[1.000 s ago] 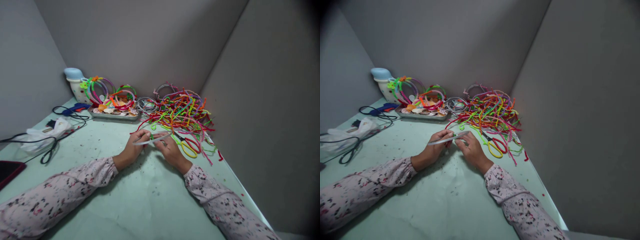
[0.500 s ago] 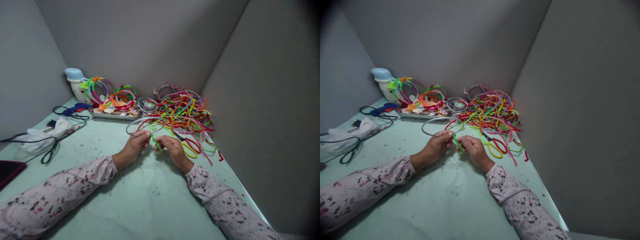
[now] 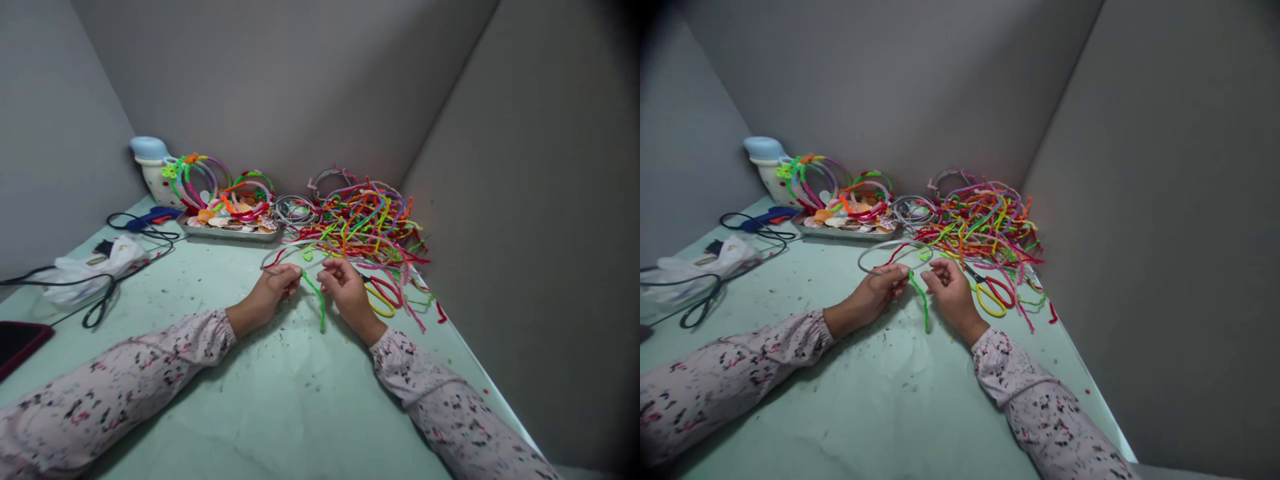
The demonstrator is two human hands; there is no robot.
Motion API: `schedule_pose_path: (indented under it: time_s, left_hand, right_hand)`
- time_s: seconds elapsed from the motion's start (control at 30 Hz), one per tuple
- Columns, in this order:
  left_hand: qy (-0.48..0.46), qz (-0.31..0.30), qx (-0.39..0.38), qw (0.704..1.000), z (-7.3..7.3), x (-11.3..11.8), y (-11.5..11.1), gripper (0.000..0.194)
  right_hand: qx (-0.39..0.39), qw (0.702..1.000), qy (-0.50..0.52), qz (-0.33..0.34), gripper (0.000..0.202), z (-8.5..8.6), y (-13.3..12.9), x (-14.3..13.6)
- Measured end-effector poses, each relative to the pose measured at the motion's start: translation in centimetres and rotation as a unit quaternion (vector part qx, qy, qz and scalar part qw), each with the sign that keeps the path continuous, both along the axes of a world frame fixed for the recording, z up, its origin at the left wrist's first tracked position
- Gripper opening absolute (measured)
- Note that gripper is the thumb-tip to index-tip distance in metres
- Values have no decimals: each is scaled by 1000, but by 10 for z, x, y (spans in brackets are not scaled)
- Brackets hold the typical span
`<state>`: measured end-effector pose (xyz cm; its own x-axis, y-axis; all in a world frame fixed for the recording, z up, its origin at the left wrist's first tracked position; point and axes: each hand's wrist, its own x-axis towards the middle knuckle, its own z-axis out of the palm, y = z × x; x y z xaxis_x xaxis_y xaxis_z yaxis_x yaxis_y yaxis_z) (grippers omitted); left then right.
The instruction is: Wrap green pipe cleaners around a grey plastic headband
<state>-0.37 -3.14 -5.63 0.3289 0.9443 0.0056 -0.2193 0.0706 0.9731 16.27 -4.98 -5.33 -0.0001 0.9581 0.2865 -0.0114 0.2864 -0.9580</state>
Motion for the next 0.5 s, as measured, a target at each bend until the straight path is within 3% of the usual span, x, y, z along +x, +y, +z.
schedule_pose_path:
  time_s: [0.13, 0.5]
  left_hand:
    - [47, -13, 6, 999, -2, 1, -1, 21]
    - [64, -59, 4, 996, -8, 1, 4, 17]
  right_hand:
    - [9, 999, -52, -8, 19, -1, 2, 0]
    - [16, 994, -103, -21, 21, -6, 4, 2]
